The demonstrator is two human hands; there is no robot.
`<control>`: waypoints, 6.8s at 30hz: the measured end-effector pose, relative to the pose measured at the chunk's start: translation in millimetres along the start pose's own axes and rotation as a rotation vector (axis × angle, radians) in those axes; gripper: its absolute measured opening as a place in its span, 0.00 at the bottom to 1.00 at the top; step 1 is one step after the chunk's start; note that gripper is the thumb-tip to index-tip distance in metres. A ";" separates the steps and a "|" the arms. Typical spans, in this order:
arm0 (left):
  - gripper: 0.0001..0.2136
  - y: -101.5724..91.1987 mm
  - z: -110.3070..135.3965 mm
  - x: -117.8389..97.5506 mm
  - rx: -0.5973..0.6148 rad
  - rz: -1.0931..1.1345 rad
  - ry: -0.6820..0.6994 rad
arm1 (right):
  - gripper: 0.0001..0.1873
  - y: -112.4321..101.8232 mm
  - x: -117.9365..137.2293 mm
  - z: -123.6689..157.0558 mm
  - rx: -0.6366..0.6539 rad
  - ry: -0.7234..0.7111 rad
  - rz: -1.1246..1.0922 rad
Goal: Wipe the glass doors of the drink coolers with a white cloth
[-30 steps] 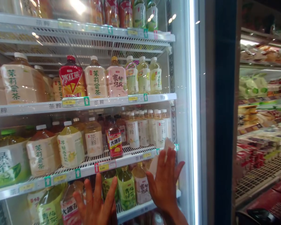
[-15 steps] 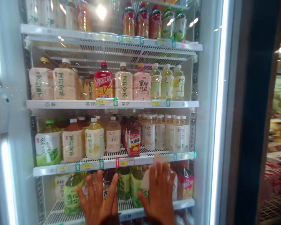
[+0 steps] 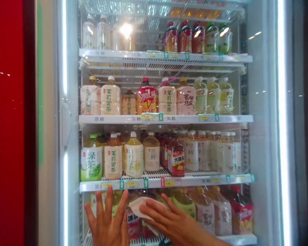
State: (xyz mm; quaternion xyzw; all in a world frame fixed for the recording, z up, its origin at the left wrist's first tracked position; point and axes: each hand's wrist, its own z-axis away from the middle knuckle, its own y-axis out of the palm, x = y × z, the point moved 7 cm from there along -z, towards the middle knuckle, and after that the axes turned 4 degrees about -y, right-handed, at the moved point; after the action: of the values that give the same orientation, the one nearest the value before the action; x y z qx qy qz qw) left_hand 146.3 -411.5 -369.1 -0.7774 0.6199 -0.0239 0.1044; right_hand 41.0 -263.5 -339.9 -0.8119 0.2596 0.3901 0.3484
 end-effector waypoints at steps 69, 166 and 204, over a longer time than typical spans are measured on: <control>0.32 31.5 -130.3 -158.8 -0.023 0.054 0.365 | 0.45 -62.7 -148.7 32.9 -0.411 0.441 -0.264; 0.35 28.5 -1.6 -50.7 0.219 -0.224 0.789 | 0.41 25.6 24.5 173.0 -0.418 0.887 -0.091; 0.35 53.5 2.5 -104.3 0.282 -0.243 0.985 | 0.40 24.8 28.5 175.8 -0.380 0.875 -0.050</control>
State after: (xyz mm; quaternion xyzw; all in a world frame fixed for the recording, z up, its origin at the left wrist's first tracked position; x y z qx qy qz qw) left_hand 71.4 -321.4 -372.1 -0.7187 0.4914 -0.4818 -0.0992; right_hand -39.8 -148.1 -451.7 -0.9552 0.2863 0.0433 0.0611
